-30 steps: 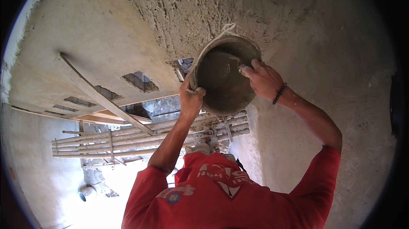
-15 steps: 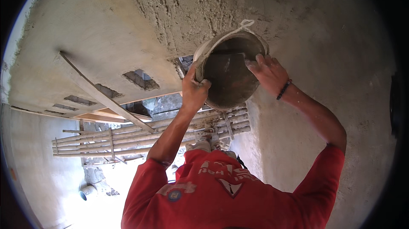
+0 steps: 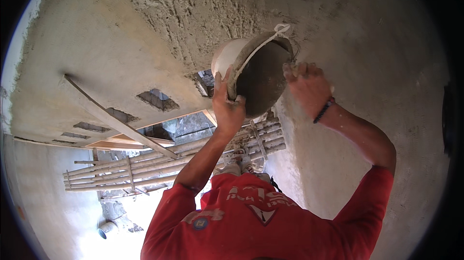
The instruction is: The person levels wet plaster on a wall using a wooden straightedge and applies additional plaster from a bucket using a trowel.
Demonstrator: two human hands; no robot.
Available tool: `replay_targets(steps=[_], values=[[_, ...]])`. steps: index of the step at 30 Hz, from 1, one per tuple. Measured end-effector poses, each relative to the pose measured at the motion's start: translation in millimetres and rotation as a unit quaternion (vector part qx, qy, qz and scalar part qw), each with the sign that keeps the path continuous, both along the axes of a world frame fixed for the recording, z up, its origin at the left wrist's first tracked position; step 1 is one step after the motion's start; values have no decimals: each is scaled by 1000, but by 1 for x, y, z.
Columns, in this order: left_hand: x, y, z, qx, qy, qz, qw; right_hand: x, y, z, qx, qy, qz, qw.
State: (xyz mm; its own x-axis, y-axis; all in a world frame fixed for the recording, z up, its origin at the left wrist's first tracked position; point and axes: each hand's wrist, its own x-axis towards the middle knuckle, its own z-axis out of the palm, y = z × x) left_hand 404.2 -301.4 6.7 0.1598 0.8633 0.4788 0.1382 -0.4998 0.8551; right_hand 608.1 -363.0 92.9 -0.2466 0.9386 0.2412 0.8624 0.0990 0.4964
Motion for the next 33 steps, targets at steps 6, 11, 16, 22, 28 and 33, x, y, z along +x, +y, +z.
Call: replay_targets(steps=[6, 11, 16, 22, 28, 33], values=[[21, -6, -8, 33, -53, 24, 998, -27, -5, -45, -29, -37, -3, 999], [11, -6, -11, 12, -71, 7, 997, 1, -21, 0, -84, 110, 42, 989], [6, -6, -10, 8, -78, 25, 997, 16, -44, 30, -48, 55, -53, 996], [25, -11, -24, -7, -92, 44, 995, 1, -44, -28, -173, 230, -85, 954], [18, -14, -25, -6, -62, 7, 998, 20, -33, 1, -88, 245, -24, 965], [23, -14, -9, 60, -11, 12, 998, 21, -5, 7, -25, 39, -34, 998]])
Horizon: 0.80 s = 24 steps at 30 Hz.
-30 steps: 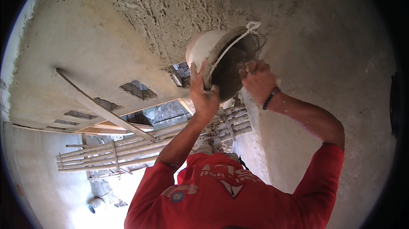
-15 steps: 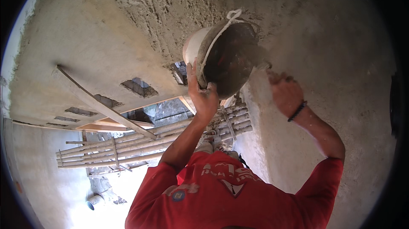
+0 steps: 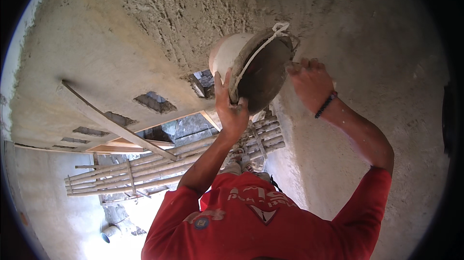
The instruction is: The person levels wet plaster on a wall using a wooden straightedge and applies additional plaster from a bucket using a trowel.
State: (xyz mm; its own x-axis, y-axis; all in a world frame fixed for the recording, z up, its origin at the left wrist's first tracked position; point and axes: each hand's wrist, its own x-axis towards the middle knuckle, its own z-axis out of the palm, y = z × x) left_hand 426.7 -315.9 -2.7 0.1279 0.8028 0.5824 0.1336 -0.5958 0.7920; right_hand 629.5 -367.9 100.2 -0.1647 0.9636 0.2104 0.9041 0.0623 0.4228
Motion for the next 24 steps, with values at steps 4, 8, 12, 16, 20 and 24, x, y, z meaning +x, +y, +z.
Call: replay_targets(steps=[4, 8, 12, 16, 20, 24], values=[[2, 5, 12, -6, -19, -27, 999, -2, 22, -11, -65, -22, -25, 997], [-3, 11, 17, -11, -23, -47, 999, 27, 32, -20, -187, 161, 10, 969], [-12, 13, 22, -23, 47, -52, 997, 39, 27, -57, -229, 351, 46, 907], [-10, 22, 18, -50, 26, -47, 997, 37, 11, -108, -248, 551, 17, 797], [-19, 42, -2, -133, -60, -51, 988, 12, 7, -80, -255, 587, 8, 769], [-30, 47, 1, -220, -175, -67, 957, 13, 7, -43, -233, 558, 58, 794]])
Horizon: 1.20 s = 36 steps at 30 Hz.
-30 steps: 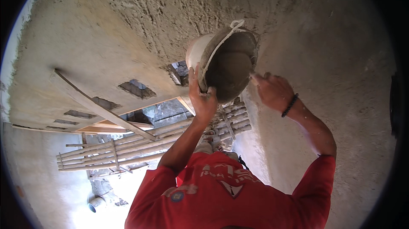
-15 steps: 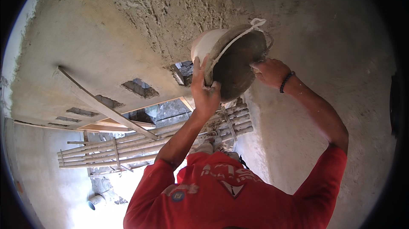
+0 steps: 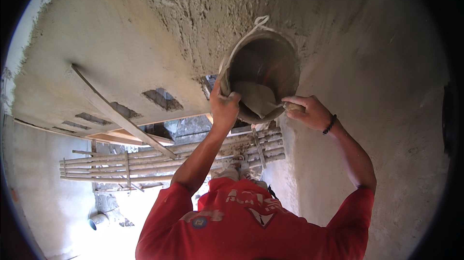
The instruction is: The person levels wet plaster on a wall using a wooden straightedge and applies additional plaster from a bucket using a trowel.
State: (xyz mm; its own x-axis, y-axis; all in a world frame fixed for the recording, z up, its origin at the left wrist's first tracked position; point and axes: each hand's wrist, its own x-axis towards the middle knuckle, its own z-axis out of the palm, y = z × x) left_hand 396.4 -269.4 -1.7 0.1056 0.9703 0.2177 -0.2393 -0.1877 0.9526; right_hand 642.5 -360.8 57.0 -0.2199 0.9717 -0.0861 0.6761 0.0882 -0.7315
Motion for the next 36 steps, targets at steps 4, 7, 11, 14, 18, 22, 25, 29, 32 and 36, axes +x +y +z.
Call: replay_targets(steps=[4, 7, 11, 14, 18, 22, 25, 29, 32, 36], values=[[-20, -1, 10, -57, -60, 17, 996, 9, 1, 66, 31, -44, 16, 998], [-40, -3, -2, -62, -65, 49, 995, 13, 2, 118, 102, -123, 59, 985], [-81, -12, -22, -87, -21, 93, 992, 5, 5, 200, -39, -182, 57, 981], [-98, -22, -36, -122, -12, 111, 986, 11, 19, 231, -73, -208, 109, 969], [-97, -28, -51, -130, -24, 152, 980, 41, 70, 227, -53, -178, -12, 983], [-95, -28, -60, -127, -39, 125, 983, 91, 89, 282, 197, -183, -110, 957], [-95, -36, -55, -130, -53, 139, 980, 87, 73, 279, 209, -253, -141, 934], [-81, -36, -59, -138, -39, 147, 979, 48, 39, 192, -42, -119, -248, 960], [-61, -40, -62, -131, -44, 137, 981, 35, 8, 104, -169, 3, -159, 973], [-41, -46, -73, -91, 2, 121, 988, 8, -28, -2, -297, 326, -85, 893]])
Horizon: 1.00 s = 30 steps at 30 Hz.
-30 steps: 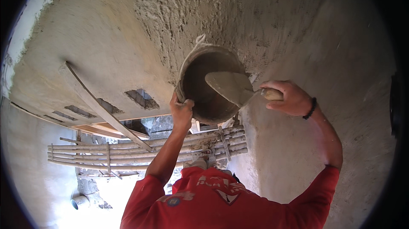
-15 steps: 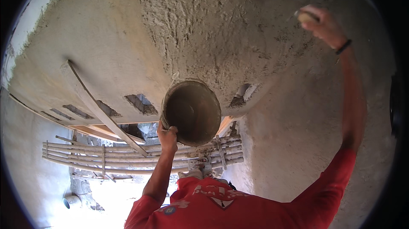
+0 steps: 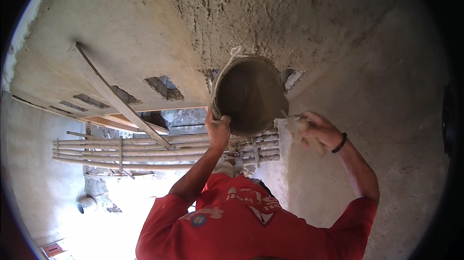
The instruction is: The person levels wet plaster on a wall using a wooden straightedge and applies additional plaster from a bucket using a trowel.
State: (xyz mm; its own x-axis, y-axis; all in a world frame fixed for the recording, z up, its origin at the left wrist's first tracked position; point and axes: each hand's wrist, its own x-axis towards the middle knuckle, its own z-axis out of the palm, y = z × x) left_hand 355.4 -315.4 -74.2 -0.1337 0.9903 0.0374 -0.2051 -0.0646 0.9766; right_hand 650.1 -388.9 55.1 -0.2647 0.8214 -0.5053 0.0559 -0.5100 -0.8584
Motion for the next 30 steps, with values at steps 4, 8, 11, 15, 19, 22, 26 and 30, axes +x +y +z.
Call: replay_targets(steps=[4, 8, 11, 15, 19, 22, 26, 30], values=[[24, -9, 2, 37, 40, -27, 998, -50, -2, -62, -107, 166, -110, 974], [43, -13, -18, 101, 47, -12, 994, -111, 21, -69, -91, 267, -296, 913], [50, -17, -18, 134, 79, -10, 988, -125, 48, -78, -24, 286, -326, 901], [47, -7, -4, 99, 48, -65, 992, -134, 66, -59, 89, 131, -293, 943], [34, 15, 24, 83, 26, -98, 991, -121, 63, -56, 358, -305, -91, 878], [24, 32, 51, 84, 16, -133, 987, -94, 56, -47, 485, -485, 94, 722], [17, 43, 63, 109, 22, -156, 982, -51, 43, 20, 397, -621, 323, 593], [24, 35, 69, 112, 34, -171, 978, -33, 49, 41, 424, -677, 240, 551]])
